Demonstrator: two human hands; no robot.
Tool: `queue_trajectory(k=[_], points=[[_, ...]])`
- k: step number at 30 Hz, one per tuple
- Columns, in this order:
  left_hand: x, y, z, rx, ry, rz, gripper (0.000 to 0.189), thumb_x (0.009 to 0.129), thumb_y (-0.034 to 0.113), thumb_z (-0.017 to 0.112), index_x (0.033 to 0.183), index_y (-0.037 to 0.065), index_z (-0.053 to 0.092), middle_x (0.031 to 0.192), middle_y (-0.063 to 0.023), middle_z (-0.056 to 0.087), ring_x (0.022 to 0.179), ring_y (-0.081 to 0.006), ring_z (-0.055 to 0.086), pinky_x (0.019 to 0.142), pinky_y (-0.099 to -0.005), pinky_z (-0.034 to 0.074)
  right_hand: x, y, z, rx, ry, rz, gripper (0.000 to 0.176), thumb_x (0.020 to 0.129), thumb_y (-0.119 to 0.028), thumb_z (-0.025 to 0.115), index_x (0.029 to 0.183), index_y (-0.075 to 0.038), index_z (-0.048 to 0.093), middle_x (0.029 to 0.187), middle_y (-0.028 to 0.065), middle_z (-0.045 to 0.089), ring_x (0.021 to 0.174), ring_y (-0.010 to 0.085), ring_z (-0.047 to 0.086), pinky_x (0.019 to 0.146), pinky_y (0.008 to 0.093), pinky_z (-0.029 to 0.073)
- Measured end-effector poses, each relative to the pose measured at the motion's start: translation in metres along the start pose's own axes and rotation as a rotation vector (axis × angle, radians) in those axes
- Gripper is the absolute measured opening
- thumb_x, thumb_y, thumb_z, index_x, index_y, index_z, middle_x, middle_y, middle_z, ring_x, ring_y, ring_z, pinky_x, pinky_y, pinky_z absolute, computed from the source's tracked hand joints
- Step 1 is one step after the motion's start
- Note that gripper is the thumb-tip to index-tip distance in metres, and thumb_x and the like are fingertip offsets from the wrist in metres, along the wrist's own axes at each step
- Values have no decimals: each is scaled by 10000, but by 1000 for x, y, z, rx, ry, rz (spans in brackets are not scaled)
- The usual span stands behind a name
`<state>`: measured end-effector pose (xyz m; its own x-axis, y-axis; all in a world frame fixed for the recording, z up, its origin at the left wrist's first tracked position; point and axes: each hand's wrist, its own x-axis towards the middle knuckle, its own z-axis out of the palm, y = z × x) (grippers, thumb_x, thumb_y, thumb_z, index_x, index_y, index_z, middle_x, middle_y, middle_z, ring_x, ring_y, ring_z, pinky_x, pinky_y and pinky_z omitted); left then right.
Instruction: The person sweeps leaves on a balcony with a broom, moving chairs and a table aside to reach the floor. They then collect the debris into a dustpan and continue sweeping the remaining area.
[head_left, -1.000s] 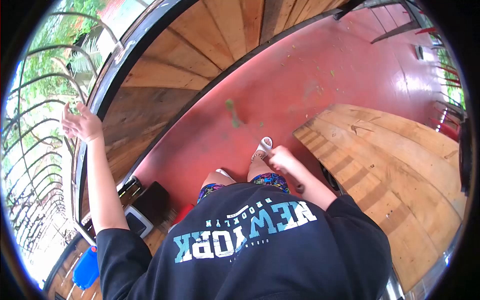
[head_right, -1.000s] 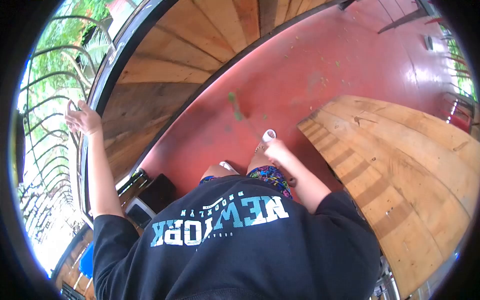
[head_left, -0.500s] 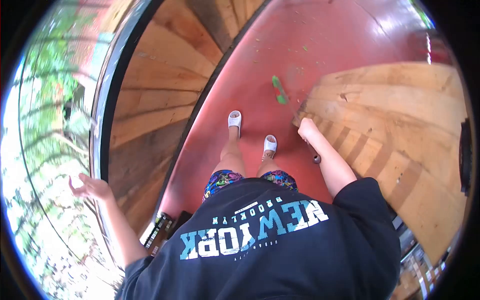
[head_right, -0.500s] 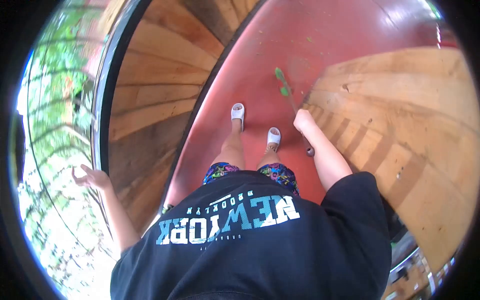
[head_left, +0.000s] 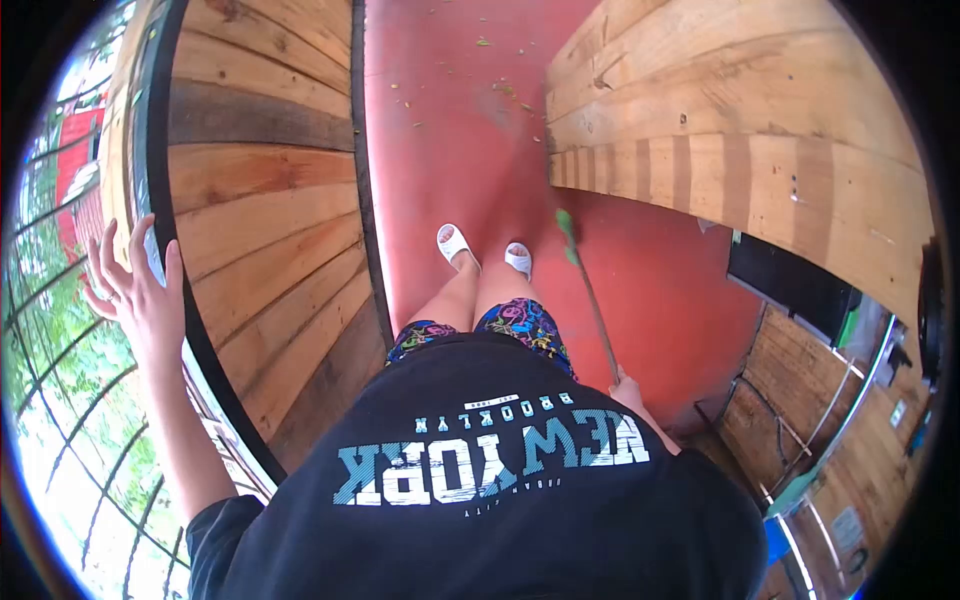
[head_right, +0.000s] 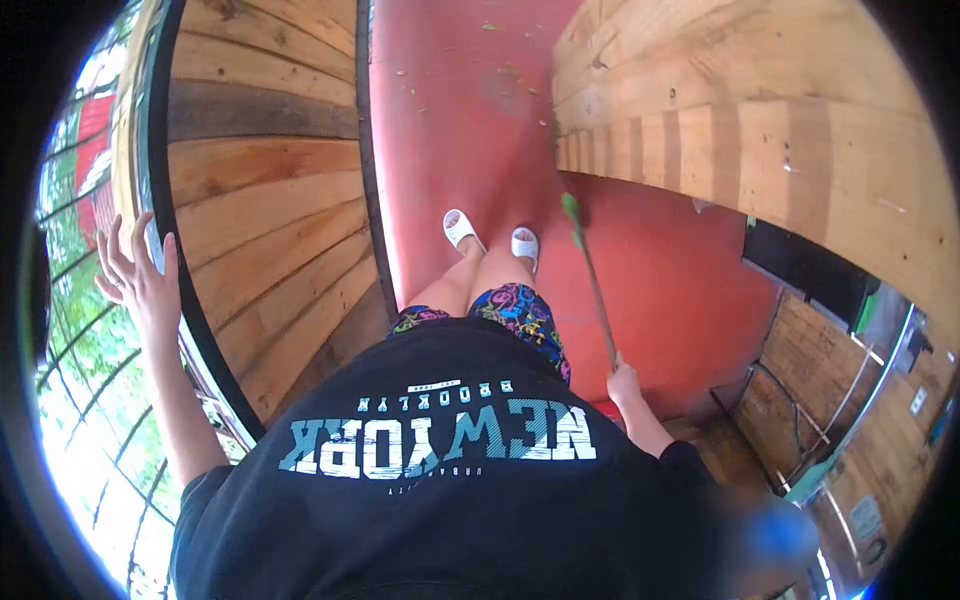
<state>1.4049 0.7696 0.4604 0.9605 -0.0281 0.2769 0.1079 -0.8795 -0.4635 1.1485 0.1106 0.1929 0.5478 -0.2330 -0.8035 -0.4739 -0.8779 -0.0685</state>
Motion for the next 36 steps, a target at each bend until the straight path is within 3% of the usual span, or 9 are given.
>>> queue_trajectory(k=[8,14,21,25,28,30,31,32,36], points=[[-7,5,19,70,-70,65,460,821,362,551,1253,288,414,1376,-2,273,1319,-234,170,964,-620,114,184,-86,38,287,-174,524,126,732,-84,537,727,21,606,677,208,609,656,297,632,536,416,497],[-1,-1,31,99,-99,26,420,831,360,534,1231,292,424,1369,7,279,1323,-237,150,940,-648,143,146,-207,11,74,-245,39,208,690,-111,525,792,39,625,736,264,605,685,356,630,583,413,502],[0,-1,34,102,-96,-59,440,822,374,547,1231,284,413,1353,-9,294,1316,-254,171,936,-642,178,51,-145,-15,537,-270,290,131,725,-50,482,596,-45,509,464,62,475,360,156,451,333,304,338],[1,-3,39,13,-35,-101,469,800,371,581,1226,278,409,1349,-18,296,1312,-261,182,927,-644,201,118,-123,39,563,-416,416,184,750,-64,451,567,-56,475,439,38,429,340,147,408,320,288,298],[1,-6,42,-3,-75,-164,474,806,395,564,1237,275,406,1356,-30,300,1311,-253,188,980,-600,134,188,-168,17,837,-685,253,159,680,-77,485,536,-60,419,451,46,420,344,153,374,320,284,273],[0,-7,44,-48,-62,-185,476,804,391,563,1239,277,406,1360,-29,298,1312,-242,189,1000,-577,111,216,-219,4,1707,-559,-133,152,603,-68,516,525,-59,385,449,48,393,358,156,380,321,285,268],[0,-8,44,-69,-46,-190,481,800,385,569,1239,276,407,1358,-28,300,1312,-241,192,998,-576,115,243,-242,-13,1627,-677,-43,160,572,-78,522,518,-59,372,450,51,373,376,157,392,324,277,298],[1,-8,45,-92,-30,-189,485,796,379,574,1239,274,407,1357,-27,302,1311,-240,195,997,-574,118,285,-258,-23,1894,-1000,486,178,632,-51,488,522,-64,349,460,35,381,359,142,405,331,249,358],[5,-9,40,-100,-98,-209,510,779,351,598,1242,255,407,1351,-28,311,1302,-257,213,997,-569,114,320,-351,-109,1445,-733,412,177,771,-34,367,596,-48,356,457,-2,402,342,91,439,299,197,381]])
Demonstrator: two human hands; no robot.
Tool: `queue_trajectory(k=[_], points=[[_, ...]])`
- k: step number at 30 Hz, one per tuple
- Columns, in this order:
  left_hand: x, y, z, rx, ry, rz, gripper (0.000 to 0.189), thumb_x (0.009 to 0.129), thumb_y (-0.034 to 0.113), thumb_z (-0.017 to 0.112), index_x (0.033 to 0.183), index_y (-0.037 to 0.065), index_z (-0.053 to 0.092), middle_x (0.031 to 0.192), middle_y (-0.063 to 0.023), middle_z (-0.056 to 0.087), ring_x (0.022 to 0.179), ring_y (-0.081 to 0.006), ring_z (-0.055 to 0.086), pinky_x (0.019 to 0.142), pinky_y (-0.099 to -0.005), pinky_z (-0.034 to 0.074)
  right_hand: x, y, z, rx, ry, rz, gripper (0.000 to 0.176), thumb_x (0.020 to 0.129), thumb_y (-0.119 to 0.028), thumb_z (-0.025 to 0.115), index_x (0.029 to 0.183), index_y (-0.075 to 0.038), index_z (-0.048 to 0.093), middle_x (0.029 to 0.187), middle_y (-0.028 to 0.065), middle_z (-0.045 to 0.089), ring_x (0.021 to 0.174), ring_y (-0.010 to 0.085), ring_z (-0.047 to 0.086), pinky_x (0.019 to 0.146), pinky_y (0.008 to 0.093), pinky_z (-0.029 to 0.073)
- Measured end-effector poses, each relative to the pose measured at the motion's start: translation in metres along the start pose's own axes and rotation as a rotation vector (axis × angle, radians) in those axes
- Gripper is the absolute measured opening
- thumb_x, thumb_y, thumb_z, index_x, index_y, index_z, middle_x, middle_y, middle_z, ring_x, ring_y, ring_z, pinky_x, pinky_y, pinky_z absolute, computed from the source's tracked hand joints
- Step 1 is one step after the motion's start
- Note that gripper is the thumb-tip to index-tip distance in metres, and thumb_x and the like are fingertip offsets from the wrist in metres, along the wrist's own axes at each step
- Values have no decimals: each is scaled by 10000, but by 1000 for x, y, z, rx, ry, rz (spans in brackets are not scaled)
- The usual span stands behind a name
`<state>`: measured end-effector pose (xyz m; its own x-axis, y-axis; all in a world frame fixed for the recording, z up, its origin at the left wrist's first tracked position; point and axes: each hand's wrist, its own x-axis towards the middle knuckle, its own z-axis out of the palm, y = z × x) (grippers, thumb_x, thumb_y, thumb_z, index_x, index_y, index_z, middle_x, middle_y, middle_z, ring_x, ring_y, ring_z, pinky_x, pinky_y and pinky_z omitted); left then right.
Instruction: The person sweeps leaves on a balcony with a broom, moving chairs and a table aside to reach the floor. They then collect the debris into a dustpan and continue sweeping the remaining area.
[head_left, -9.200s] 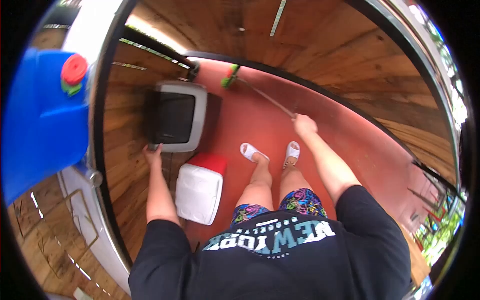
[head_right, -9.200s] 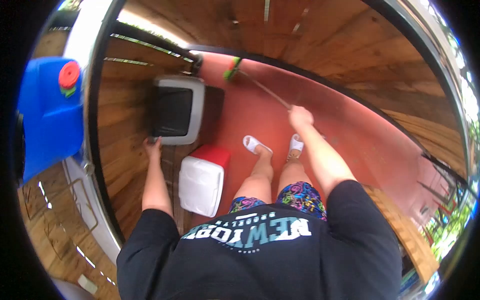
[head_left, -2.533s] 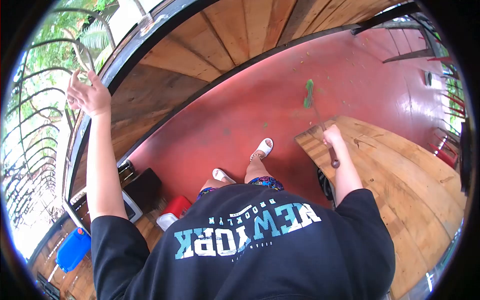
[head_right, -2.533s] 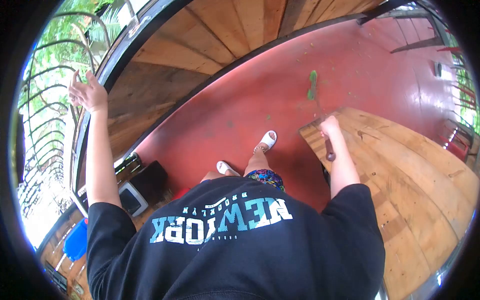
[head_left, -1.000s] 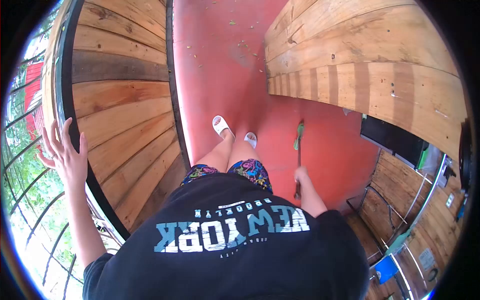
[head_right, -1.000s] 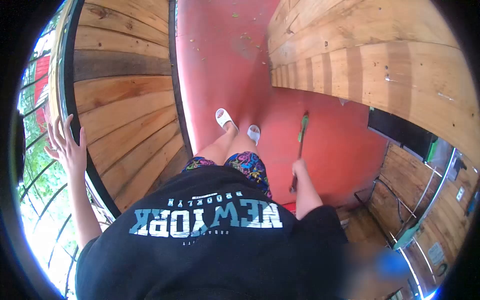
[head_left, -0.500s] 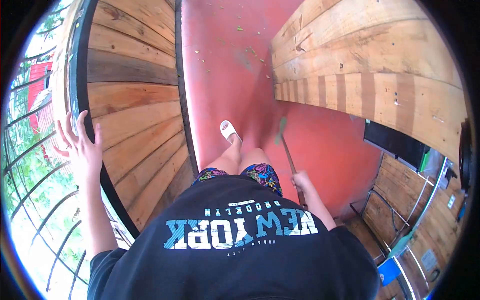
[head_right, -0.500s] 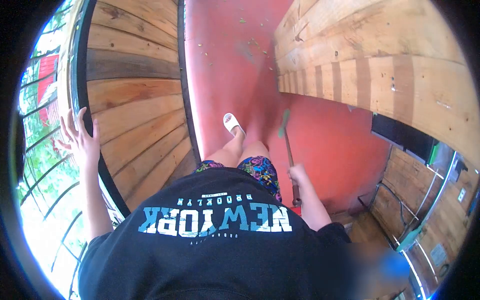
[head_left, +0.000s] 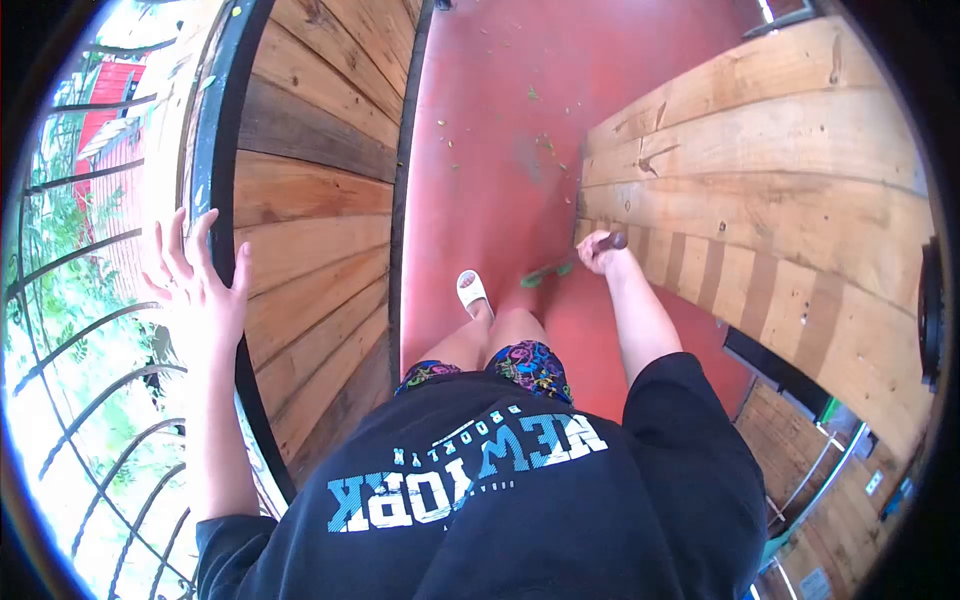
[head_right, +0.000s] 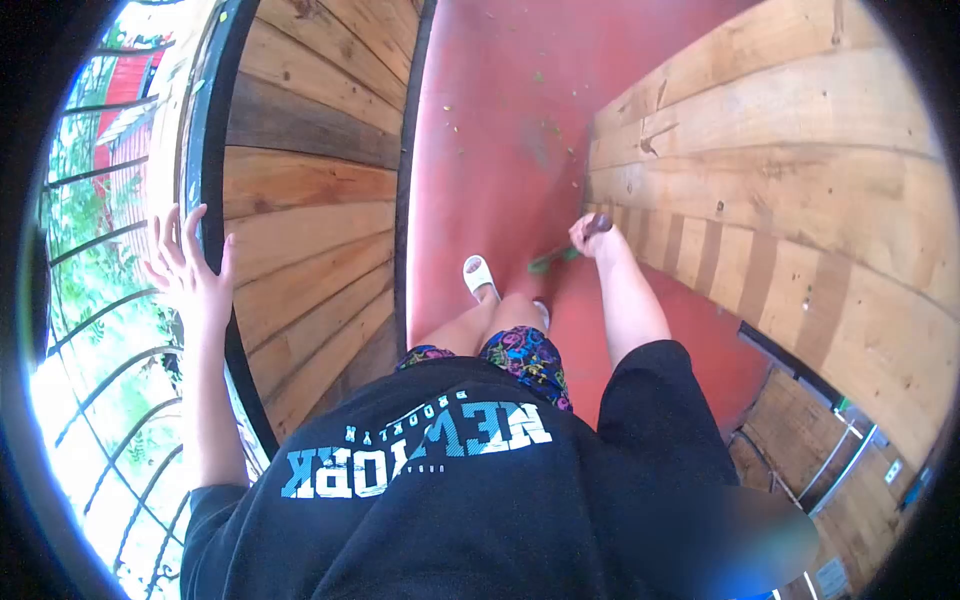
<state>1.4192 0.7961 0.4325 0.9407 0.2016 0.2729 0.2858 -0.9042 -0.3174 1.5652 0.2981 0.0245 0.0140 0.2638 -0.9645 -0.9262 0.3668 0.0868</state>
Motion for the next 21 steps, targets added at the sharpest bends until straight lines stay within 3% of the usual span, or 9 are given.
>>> queue_trajectory(k=[1,3,6,8,11,14,18,21], points=[[0,0,-1,5,-35,-11,513,777,349,599,1242,251,407,1350,-29,312,1301,-262,216,997,-570,112,-7,-22,14,7,-72,12,182,794,-44,358,612,-54,362,455,-8,395,337,90,419,295,190,369],[1,-2,0,-15,-28,-24,514,776,332,603,1243,241,407,1352,-36,305,1302,-266,211,998,-575,102,-12,-68,39,-20,53,141,191,806,-67,355,615,-65,364,456,-13,389,338,87,405,291,184,361],[4,-5,4,-35,-12,-45,513,781,319,602,1246,236,401,1354,-44,300,1305,-270,204,999,-579,95,-8,-105,50,187,-15,64,198,810,-74,354,613,-67,363,459,-13,388,346,86,408,294,180,355],[4,-4,4,-44,-15,-51,515,787,313,600,1251,233,392,1354,-51,296,1306,-273,200,1000,-581,89,-13,-142,75,145,-90,-6,192,810,-66,358,618,-63,365,461,-15,389,347,84,404,299,175,354],[6,-1,5,-15,-64,-72,517,802,309,587,1263,225,369,1355,-64,295,1307,-281,199,1000,-583,83,-30,-208,119,108,-41,33,176,806,-39,360,631,-57,369,469,-20,385,350,77,392,300,173,343],[12,1,6,9,-61,-75,517,803,308,589,1263,217,372,1360,-70,290,1309,-282,197,1004,-578,71,-57,-258,165,-96,-100,49,178,816,-35,334,644,-54,374,483,-21,384,356,76,388,301,175,336],[13,2,5,-13,-75,-73,524,800,289,596,1265,202,372,1366,-77,287,1310,-283,195,1012,-563,61,-71,-301,169,-353,-92,-206,136,835,-55,344,730,-33,427,548,-26,424,387,42,400,334,156,333],[12,2,7,-16,-71,-87,534,797,281,596,1272,200,364,1360,-76,298,1308,-285,202,1016,-554,57,-86,-304,176,-753,80,-186,90,817,-94,404,737,-93,445,519,-54,409,380,42,371,345,191,302]])
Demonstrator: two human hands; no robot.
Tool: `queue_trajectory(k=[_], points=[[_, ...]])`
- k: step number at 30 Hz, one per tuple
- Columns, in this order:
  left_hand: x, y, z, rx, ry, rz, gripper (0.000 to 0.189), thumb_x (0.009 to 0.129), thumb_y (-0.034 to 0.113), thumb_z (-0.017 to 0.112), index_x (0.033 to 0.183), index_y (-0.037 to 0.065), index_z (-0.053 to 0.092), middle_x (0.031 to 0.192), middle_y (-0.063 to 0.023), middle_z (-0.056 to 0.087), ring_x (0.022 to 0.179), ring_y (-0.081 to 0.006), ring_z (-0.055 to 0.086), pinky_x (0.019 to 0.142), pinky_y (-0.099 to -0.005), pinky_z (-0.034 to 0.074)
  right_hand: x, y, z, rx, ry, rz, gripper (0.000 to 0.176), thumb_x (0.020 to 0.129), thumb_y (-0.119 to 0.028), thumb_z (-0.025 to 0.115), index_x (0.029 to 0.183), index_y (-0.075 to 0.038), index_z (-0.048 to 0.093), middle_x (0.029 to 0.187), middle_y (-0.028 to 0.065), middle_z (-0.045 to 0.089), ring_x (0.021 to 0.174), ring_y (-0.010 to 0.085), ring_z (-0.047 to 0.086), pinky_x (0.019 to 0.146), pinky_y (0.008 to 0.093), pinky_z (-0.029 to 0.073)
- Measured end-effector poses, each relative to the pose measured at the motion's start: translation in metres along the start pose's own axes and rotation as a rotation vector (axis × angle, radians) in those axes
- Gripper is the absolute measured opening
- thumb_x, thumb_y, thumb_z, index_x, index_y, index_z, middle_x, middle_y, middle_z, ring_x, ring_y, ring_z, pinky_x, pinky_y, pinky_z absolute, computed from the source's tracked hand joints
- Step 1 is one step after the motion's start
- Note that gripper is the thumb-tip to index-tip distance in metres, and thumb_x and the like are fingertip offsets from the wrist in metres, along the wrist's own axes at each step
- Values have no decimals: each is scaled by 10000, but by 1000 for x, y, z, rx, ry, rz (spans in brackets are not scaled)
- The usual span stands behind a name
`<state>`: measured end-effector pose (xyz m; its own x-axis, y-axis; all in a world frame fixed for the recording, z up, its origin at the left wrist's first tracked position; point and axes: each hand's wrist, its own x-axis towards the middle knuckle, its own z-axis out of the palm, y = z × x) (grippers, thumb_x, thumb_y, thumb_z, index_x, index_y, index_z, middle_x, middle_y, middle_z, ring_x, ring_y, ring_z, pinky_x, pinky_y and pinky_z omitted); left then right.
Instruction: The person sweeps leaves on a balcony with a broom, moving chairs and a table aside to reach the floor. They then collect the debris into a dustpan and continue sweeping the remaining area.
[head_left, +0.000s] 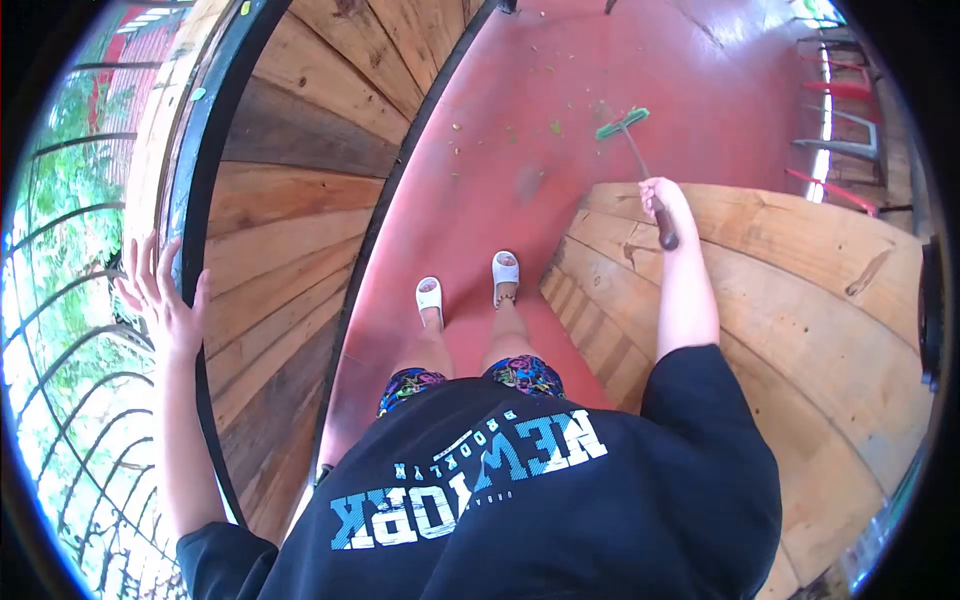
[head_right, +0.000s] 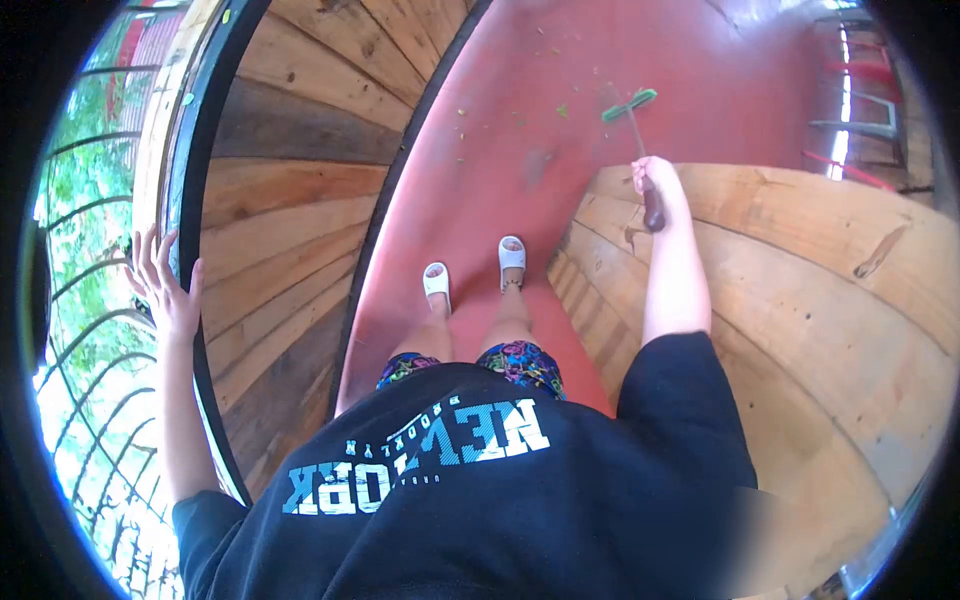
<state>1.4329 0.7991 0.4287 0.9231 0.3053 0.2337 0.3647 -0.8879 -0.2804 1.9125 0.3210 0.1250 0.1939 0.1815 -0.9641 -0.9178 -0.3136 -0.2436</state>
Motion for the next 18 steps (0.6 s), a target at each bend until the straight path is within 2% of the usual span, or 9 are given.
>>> queue_trajectory(k=[1,2,5,8,10,12,14,16,18], points=[[0,-1,1,4,-7,-10,537,797,281,595,1274,201,361,1358,-76,301,1307,-285,205,1016,-554,56,-5,6,7,-103,46,-135,127,806,-111,424,683,-125,450,491,-68,386,379,39,358,354,217,304],[-1,-1,0,11,-19,-17,539,798,281,594,1276,201,358,1357,-75,303,1306,-284,208,1016,-554,55,-12,16,14,-161,126,-251,173,805,-107,424,644,-108,485,480,-52,400,377,65,375,355,238,315],[-1,-1,0,34,-11,-37,558,798,291,593,1290,196,347,1353,-73,313,1307,-275,213,1012,-555,61,-41,41,49,-520,140,-322,132,773,-120,512,664,-50,540,498,9,478,392,114,435,354,253,326],[0,1,0,4,19,-75,560,756,257,639,1257,208,393,1344,-47,325,1292,-257,239,1005,-546,63,-63,75,96,-792,81,-224,95,719,-104,603,708,-24,552,536,42,524,418,127,483,366,264,375],[1,3,-4,5,-17,-88,552,758,255,640,1253,212,399,1336,-43,333,1291,-252,244,1000,-550,77,-56,110,114,-838,-53,-191,91,712,-65,604,761,-7,555,560,43,534,433,126,502,375,267,403],[4,3,-3,27,-19,-83,556,773,277,621,1269,207,379,1340,-46,328,1293,-248,244,1006,-535,84,-38,144,124,-898,-177,-22,143,710,-54,608,832,6,561,579,40,542,452,118,517,384,271,422],[0,0,-3,42,-15,-90,557,779,285,613,1274,204,370,1339,-44,328,1291,-243,248,1010,-522,88,-48,188,157,-1142,-268,8,87,701,-63,612,732,-1,558,532,73,540,455,167,535,401,306,441],[-3,-2,-1,28,4,-86,554,778,279,615,1270,205,373,1334,-38,332,1286,-237,258,1012,-511,90,-46,219,165,-1133,-385,97,110,692,-91,642,726,-7,578,545,73,556,463,171,546,402,313,443],[-2,-3,0,34,22,-86,537,774,296,617,1254,207,394,1316,-30,350,1276,-232,272,1005,-512,98,-53,240,177,-1349,-453,89,166,733,-64,606,881,8,584,588,50,556,468,121,524,408,280,424]])
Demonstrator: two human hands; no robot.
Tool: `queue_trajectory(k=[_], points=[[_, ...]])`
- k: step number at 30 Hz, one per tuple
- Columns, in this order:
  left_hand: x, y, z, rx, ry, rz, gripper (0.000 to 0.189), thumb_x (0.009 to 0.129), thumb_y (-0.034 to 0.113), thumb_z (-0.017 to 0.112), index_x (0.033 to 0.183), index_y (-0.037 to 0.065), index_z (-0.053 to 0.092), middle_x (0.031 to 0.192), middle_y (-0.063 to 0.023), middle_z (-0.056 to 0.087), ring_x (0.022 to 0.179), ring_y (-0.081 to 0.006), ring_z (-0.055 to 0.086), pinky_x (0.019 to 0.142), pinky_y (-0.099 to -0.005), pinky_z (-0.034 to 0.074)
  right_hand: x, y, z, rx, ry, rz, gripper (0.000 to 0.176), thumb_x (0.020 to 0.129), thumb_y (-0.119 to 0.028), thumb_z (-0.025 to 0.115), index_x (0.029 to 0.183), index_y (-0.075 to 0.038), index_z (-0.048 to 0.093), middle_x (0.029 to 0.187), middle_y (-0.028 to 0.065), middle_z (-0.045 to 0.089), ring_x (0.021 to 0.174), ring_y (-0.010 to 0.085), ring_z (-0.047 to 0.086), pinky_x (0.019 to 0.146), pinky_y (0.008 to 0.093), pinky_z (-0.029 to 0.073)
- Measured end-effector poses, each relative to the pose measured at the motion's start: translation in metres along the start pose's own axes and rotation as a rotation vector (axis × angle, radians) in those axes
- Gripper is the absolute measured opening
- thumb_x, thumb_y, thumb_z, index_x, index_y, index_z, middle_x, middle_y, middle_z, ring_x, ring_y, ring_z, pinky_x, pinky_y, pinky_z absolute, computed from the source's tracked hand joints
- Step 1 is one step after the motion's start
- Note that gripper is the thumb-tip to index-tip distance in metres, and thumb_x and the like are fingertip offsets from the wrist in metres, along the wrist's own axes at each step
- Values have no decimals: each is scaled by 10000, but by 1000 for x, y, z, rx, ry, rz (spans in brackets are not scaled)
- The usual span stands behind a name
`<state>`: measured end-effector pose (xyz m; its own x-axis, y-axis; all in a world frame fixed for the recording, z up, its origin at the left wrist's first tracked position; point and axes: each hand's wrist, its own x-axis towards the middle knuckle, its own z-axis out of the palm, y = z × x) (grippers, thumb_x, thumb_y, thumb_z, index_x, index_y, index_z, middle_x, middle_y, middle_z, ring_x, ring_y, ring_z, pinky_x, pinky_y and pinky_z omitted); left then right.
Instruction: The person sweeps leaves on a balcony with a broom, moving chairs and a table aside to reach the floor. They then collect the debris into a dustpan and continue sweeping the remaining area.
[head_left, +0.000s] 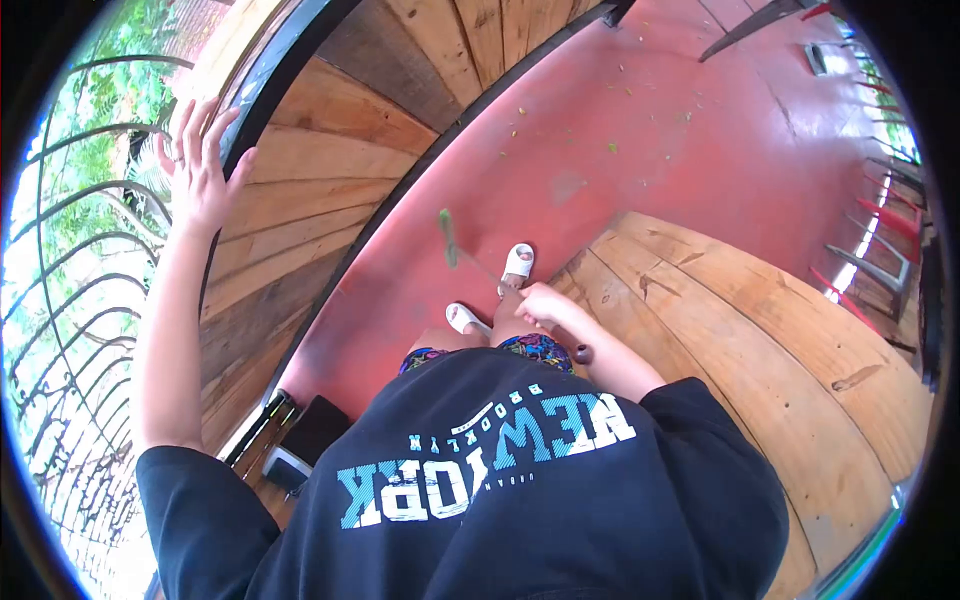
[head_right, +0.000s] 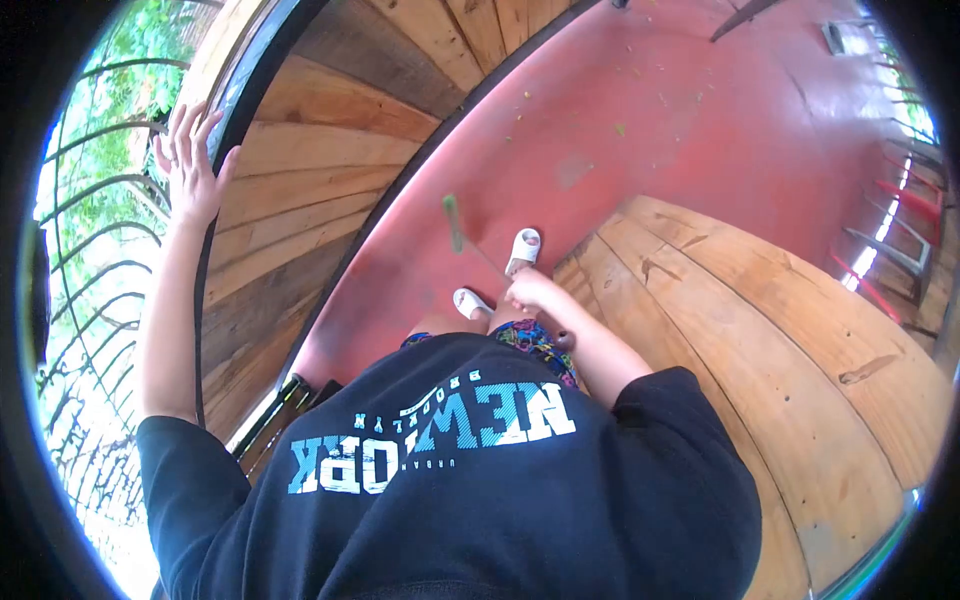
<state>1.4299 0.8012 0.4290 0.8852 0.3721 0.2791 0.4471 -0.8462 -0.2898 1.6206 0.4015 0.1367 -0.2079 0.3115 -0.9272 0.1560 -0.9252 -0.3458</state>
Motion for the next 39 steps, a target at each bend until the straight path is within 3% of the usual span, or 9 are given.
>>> queue_trajectory(k=[3,6,9,14,18,23,29,30,39], points=[[-3,-1,2,6,16,0,517,778,342,608,1242,229,409,1298,-18,372,1267,-232,285,985,-535,113,46,17,32,-235,-86,-41,135,770,-82,568,844,25,602,586,82,573,478,158,553,432,333,449],[-3,1,1,12,19,-24,512,779,348,606,1240,240,411,1299,-11,375,1264,-224,291,982,-538,121,100,73,14,-1329,48,-695,165,768,-121,539,816,21,609,595,118,591,507,198,586,443,349,459],[-4,0,1,35,23,-25,517,785,326,609,1248,222,404,1300,-20,377,1269,-223,288,994,-512,118,14,43,-71,-639,218,1,156,680,-164,568,727,-34,640,607,153,589,581,234,615,486,383,475],[-5,-1,2,29,4,-46,522,786,319,610,1251,210,401,1302,-23,375,1270,-221,287,1009,-489,106,11,119,-240,-1560,97,-72,140,639,-223,614,632,-94,670,692,119,640,647,235,633,588,338,499],[-7,-5,5,37,9,-72,509,792,376,581,1255,266,399,1300,15,377,1265,-179,293,1010,-514,120,-27,87,-263,-968,546,299,163,704,-162,569,616,-61,662,665,134,632,675,243,636,634,332,502],[-5,-2,2,36,15,-79,491,789,370,581,1238,261,415,1288,13,385,1253,-177,307,1009,-491,139,-57,17,-217,-518,568,134,181,677,-76,499,546,-6,602,552,168,586,539,249,616,521,369,478],[-5,0,2,58,-2,-84,501,784,356,592,1239,245,416,1289,-5,384,1255,-190,303,1015,-474,133,-17,-59,-139,-204,146,-45,118,681,-69,603,620,6,536,459,71,488,374,151,474,362,306,400],[-5,0,2,61,-8,-84,505,776,339,603,1233,227,419,1287,-14,392,1253,-198,310,1017,-464,124,12,-49,-132,-443,28,-489,161,681,-77,601,553,-11,529,439,69,470,359,152,459,345,302,376],[-1,3,-1,51,-34,-84,480,765,263,613,1192,159,423,1264,-53,412,1237,-242,332,1017,-437,121,115,-74,-88,-181,75,-137,122,675,-157,636,599,-65,613,508,38,549,476,143,547,427,280,421]])
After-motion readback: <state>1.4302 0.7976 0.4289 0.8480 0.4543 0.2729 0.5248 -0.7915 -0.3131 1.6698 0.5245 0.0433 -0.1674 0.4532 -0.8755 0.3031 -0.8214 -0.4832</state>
